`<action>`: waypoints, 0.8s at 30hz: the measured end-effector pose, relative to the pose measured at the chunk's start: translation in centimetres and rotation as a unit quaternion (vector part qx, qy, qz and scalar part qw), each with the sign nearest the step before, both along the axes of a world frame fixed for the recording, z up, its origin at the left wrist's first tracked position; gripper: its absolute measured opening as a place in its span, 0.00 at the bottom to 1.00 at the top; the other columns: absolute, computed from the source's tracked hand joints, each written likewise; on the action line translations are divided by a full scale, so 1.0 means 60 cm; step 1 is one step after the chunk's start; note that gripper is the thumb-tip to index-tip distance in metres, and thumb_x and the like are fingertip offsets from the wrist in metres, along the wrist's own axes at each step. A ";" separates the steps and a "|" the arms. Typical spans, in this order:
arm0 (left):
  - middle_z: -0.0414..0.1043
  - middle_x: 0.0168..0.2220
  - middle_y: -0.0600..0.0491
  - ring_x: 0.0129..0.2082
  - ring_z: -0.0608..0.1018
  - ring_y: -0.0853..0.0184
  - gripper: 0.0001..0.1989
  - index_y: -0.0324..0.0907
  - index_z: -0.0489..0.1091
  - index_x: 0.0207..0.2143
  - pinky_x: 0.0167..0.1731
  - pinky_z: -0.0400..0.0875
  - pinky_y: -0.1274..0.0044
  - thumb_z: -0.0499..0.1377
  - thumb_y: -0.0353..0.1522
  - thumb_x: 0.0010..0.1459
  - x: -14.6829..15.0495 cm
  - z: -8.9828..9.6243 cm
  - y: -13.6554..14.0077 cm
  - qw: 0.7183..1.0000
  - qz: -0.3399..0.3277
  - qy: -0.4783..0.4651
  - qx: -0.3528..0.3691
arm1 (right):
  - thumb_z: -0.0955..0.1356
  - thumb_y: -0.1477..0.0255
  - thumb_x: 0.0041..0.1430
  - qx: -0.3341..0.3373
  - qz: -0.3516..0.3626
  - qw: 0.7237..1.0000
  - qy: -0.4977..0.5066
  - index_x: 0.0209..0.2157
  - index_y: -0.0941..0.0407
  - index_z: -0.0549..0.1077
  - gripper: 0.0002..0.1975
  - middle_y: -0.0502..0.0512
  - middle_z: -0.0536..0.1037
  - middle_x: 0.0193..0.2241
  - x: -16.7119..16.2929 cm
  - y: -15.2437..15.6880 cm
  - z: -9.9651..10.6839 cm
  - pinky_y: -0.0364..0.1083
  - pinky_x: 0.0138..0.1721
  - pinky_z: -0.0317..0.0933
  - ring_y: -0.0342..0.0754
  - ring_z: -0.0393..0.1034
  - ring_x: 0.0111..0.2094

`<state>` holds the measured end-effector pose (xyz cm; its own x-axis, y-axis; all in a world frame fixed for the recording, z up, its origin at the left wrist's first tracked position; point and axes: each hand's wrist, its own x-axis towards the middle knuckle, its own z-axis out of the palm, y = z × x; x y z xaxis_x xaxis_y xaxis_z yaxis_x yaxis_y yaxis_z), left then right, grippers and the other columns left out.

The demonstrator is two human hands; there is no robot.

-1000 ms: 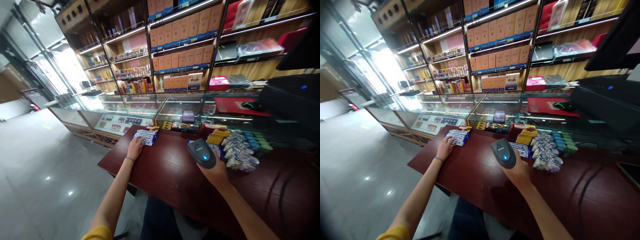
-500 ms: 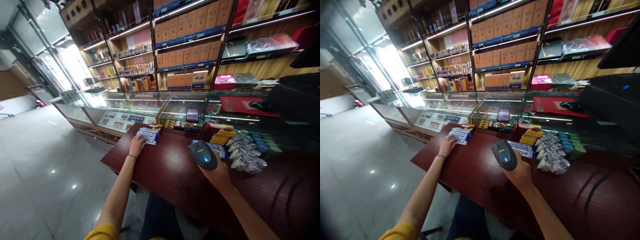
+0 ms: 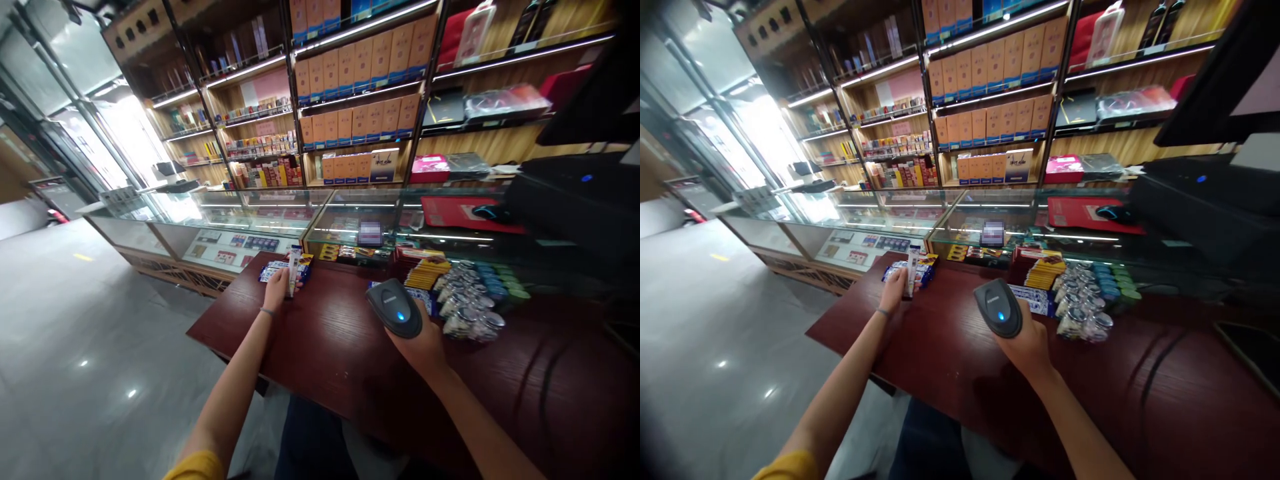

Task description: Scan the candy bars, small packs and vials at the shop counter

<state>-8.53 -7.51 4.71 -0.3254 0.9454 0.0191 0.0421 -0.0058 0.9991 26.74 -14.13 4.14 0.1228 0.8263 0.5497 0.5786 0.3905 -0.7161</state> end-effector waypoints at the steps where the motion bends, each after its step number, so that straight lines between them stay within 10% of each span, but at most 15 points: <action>1: 0.81 0.37 0.49 0.30 0.83 0.66 0.15 0.40 0.71 0.45 0.29 0.79 0.76 0.52 0.41 0.72 0.016 0.007 0.007 0.997 -0.021 -0.065 -0.020 | 0.73 0.61 0.49 0.006 -0.002 1.000 -0.011 0.44 0.49 0.70 0.20 0.52 0.82 0.27 0.001 0.001 0.000 0.48 0.26 0.69 0.59 0.81 0.29; 9: 0.80 0.46 0.43 0.32 0.83 0.68 0.13 0.36 0.74 0.46 0.32 0.81 0.75 0.53 0.35 0.72 0.096 0.013 0.027 0.934 -0.131 -0.299 -0.144 | 0.72 0.61 0.52 -0.051 -0.008 0.998 -0.029 0.51 0.47 0.68 0.24 0.51 0.84 0.31 0.008 0.000 0.016 0.50 0.32 0.70 0.61 0.82 0.36; 24: 0.76 0.56 0.34 0.43 0.84 0.59 0.13 0.34 0.72 0.52 0.43 0.81 0.69 0.60 0.29 0.67 0.090 -0.008 0.009 0.929 -0.200 -0.286 -0.125 | 0.72 0.67 0.55 -0.038 0.138 0.957 -0.252 0.55 0.51 0.71 0.25 0.52 0.84 0.31 0.010 0.001 0.019 0.47 0.30 0.67 0.58 0.82 0.32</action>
<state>-3.15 -6.98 4.26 0.1629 0.9446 -0.2850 -0.4526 0.3282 0.8291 27.33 -14.08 5.28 -0.3711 0.8289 0.4185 0.7396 0.5364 -0.4065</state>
